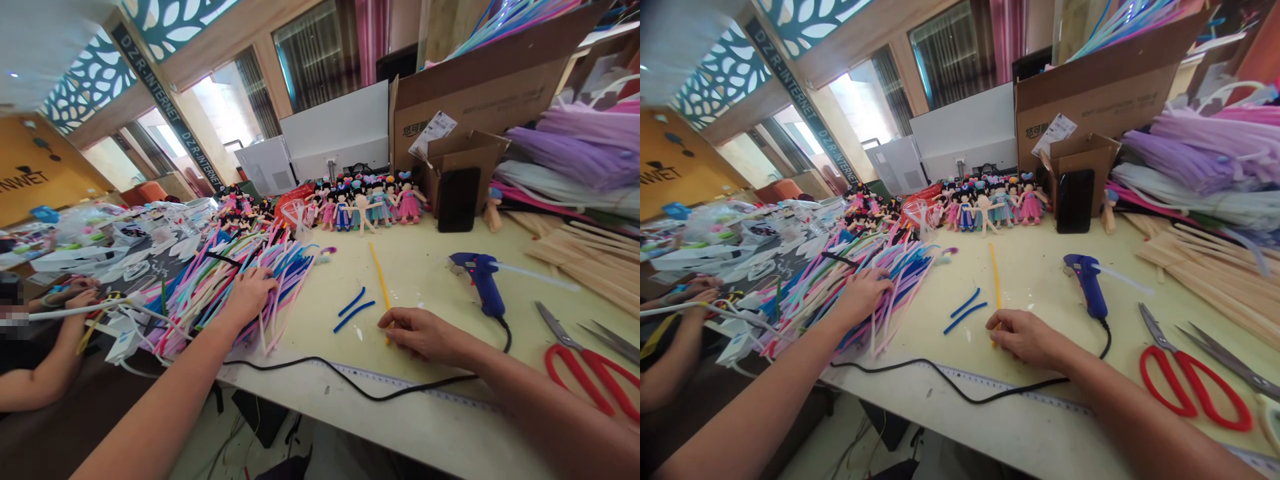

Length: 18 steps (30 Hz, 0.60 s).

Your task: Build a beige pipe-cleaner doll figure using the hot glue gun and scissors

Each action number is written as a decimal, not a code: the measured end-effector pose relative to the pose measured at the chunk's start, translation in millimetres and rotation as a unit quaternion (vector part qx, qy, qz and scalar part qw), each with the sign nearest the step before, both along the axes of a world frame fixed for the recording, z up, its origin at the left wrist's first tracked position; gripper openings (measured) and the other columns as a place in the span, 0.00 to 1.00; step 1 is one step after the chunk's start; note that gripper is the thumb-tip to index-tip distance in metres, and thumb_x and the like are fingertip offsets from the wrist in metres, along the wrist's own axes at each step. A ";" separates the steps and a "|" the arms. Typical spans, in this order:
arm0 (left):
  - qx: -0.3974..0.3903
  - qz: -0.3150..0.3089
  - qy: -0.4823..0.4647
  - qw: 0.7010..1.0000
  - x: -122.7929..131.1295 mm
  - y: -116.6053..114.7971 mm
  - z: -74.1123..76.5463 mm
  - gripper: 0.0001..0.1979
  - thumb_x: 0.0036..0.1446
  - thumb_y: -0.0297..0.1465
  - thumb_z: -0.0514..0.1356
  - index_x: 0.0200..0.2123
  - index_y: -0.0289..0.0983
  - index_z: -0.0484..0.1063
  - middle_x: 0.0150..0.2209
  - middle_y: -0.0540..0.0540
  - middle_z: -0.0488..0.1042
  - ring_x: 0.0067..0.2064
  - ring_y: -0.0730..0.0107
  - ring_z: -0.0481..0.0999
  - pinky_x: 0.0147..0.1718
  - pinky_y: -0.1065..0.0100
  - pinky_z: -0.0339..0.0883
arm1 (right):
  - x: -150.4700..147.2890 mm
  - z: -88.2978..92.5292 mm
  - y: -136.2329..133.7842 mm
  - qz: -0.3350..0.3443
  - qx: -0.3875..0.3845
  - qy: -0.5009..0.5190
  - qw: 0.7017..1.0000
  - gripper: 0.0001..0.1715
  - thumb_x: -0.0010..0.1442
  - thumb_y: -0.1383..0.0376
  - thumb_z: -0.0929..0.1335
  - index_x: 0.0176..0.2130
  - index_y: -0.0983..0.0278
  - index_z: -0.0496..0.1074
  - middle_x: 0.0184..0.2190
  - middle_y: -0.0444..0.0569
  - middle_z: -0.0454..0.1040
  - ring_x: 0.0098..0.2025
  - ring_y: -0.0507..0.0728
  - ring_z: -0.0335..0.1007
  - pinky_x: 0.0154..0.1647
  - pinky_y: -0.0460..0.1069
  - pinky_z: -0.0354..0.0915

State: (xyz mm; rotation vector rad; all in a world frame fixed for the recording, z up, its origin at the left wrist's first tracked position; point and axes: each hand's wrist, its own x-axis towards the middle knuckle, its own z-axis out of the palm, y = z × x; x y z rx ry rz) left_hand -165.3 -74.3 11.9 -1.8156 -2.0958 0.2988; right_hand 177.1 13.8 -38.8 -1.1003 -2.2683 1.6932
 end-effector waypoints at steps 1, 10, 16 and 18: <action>-0.006 0.012 -0.004 1.000 2.2 -0.1 -1.8 0.15 0.64 0.31 0.51 0.42 0.45 0.78 0.57 0.44 0.71 0.57 0.50 0.67 0.50 0.51 0.63 | 0.0 0.3 -0.1 0.000 -0.002 0.001 1.000 0.11 0.59 0.66 0.63 0.42 0.65 0.71 0.27 0.42 0.68 0.21 0.48 0.58 0.23 0.44 0.59; -0.028 0.116 -0.012 0.993 32.7 -2.2 -20.0 0.30 0.59 0.45 0.57 0.59 0.32 0.67 0.66 0.29 0.59 0.64 0.38 0.60 0.52 0.40 0.62 | 0.0 -2.2 0.3 -0.002 -0.010 0.011 1.000 0.10 0.57 0.64 0.65 0.40 0.65 0.71 0.26 0.42 0.68 0.21 0.48 0.58 0.22 0.45 0.58; -0.015 0.117 0.016 0.993 19.6 -4.7 -21.6 0.29 0.57 0.25 0.53 0.63 0.34 0.62 0.68 0.34 0.57 0.63 0.41 0.61 0.50 0.42 0.66 | 0.0 0.8 -0.3 -0.004 -0.005 -0.005 1.000 0.10 0.59 0.66 0.64 0.41 0.65 0.71 0.23 0.40 0.64 0.21 0.48 0.58 0.22 0.44 0.58; 0.015 0.118 0.011 0.993 8.3 -3.8 -19.3 0.30 0.55 0.22 0.51 0.63 0.34 0.62 0.67 0.34 0.58 0.61 0.43 0.65 0.50 0.45 0.68 | -0.3 1.2 -0.5 -0.003 -0.001 -0.013 1.000 0.10 0.61 0.66 0.63 0.42 0.65 0.70 0.23 0.39 0.63 0.21 0.48 0.57 0.21 0.43 0.57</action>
